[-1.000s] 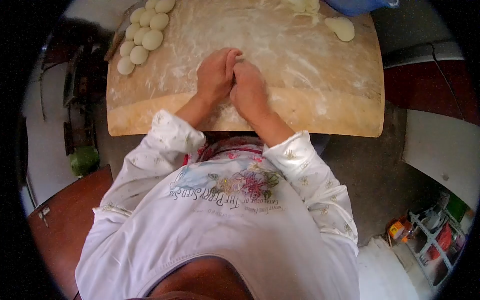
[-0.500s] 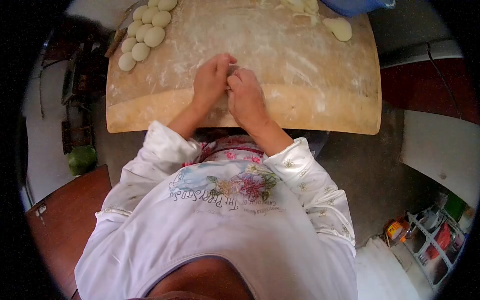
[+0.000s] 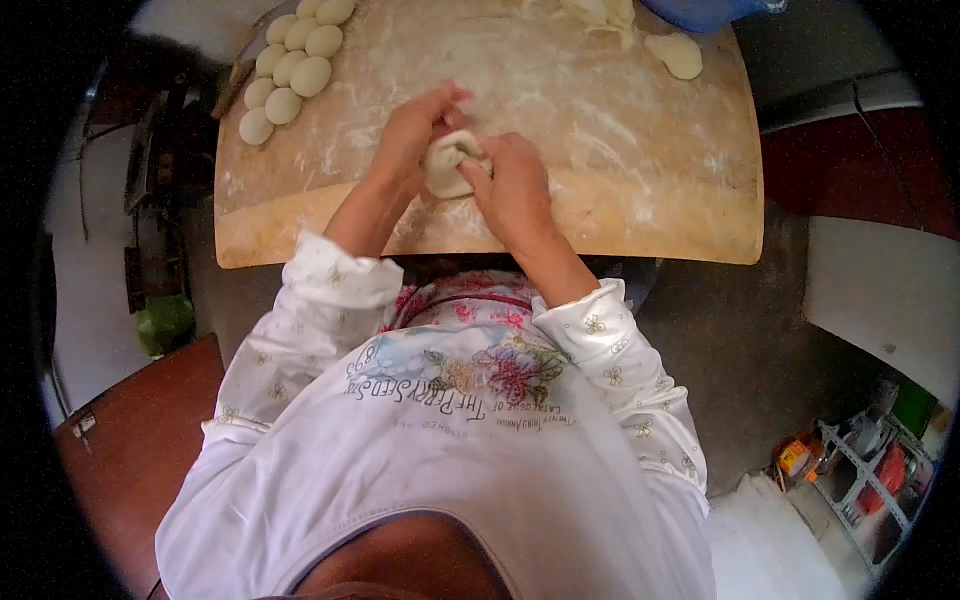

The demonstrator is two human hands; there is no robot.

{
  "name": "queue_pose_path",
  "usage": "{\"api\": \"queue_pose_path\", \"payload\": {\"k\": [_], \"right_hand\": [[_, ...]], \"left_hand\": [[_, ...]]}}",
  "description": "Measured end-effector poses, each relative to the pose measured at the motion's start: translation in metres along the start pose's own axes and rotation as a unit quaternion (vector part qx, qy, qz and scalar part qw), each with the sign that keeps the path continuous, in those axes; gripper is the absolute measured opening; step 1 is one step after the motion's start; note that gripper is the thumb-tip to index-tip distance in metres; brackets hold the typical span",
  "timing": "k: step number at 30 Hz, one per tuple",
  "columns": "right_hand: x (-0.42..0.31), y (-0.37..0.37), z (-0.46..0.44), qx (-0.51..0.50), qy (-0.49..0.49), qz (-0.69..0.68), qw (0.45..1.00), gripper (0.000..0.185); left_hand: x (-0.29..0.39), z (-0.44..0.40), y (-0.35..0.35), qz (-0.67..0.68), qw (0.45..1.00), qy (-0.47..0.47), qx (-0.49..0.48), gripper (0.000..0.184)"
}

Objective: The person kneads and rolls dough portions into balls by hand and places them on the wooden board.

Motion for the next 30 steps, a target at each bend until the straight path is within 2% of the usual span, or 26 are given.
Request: {"api": "queue_pose_path", "payload": {"k": [1,2,3,4,5,8,11,14,15,17,20,21,22,24,25,28,30], "right_hand": [[0.003,-0.004,0.006,0.007,0.044,0.012,0.999,0.021],[0.006,-0.009,0.01,0.014,0.089,0.025,0.996,0.02],[0.008,-0.011,0.009,0.019,0.134,0.038,0.99,0.02],[0.01,-0.011,0.007,0.014,0.113,0.049,0.992,0.018],[0.012,-0.011,0.005,0.011,0.09,0.059,0.994,0.015],[0.017,-0.014,-0.012,0.025,0.052,0.091,0.994,0.014],[0.02,-0.013,-0.026,0.032,0.008,0.049,0.998,0.016],[-0.001,0.001,-0.025,0.006,-0.072,0.007,0.997,0.019],[-0.009,0.006,-0.021,-0.008,-0.103,-0.001,0.995,0.02],[-0.004,0.007,-0.009,0.008,-0.035,-0.012,0.999,0.019],[0.012,-0.006,0.008,0.043,0.09,0.006,0.995,0.021],[0.016,-0.009,0.009,0.057,0.14,0.019,0.988,0.023],[0.019,-0.009,0.006,0.053,0.128,0.031,0.99,0.024],[0.021,-0.01,-0.001,0.048,0.104,0.055,0.992,0.029],[0.019,-0.009,-0.007,0.044,0.073,0.065,0.994,0.029],[0.016,-0.004,-0.022,0.016,-0.004,0.066,0.998,0.029],[0.014,0.002,-0.028,-0.016,-0.035,0.026,0.999,0.028]], "left_hand": [[-0.008,0.006,-0.001,-0.035,0.999,-0.012,-0.012,0.024],[-0.012,0.014,-0.005,-0.165,0.978,-0.12,0.051,0.022],[-0.017,0.021,-0.012,-0.29,0.924,-0.223,0.114,0.021],[-0.022,0.024,-0.018,-0.406,0.84,-0.317,0.172,0.02],[-0.028,0.016,-0.019,-0.446,0.792,-0.368,0.198,0.019],[-0.021,-0.008,-0.021,-0.434,0.777,-0.419,0.179,0.019],[-0.006,-0.029,-0.015,-0.471,0.822,-0.3,0.111,0.02],[-0.01,-0.048,-0.008,-0.339,0.863,-0.342,0.151,0.026],[-0.009,-0.043,-0.007,-0.26,0.92,-0.264,0.127,0.028],[-0.01,-0.03,-0.009,-0.093,0.989,-0.099,0.066,0.033],[-0.001,0.013,-0.009,-0.11,0.992,-0.022,-0.064,0.033],[-0.025,0.007,-0.006,-0.259,0.956,-0.131,-0.032,0.029],[-0.028,0.008,-0.012,-0.33,0.915,-0.229,0.048,0.028],[-0.03,0.014,-0.031,-0.45,0.77,-0.405,0.202,0.024],[-0.025,0.006,-0.032,-0.451,0.745,-0.44,0.221,0.022],[-0.013,-0.005,-0.028,-0.436,0.828,-0.333,0.114,0.023],[-0.009,-0.024,-0.02,-0.358,0.878,-0.294,0.122,0.023]]}}
Point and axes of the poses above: each hand's wrist, its own z-axis away from the middle knuckle, its own y-axis out of the back of the hand, x = y × z, the point moved 1 cm from there along -z, towards the middle knuckle, and after that the axes turned 11 degrees about -z, right-handed, at the moved point
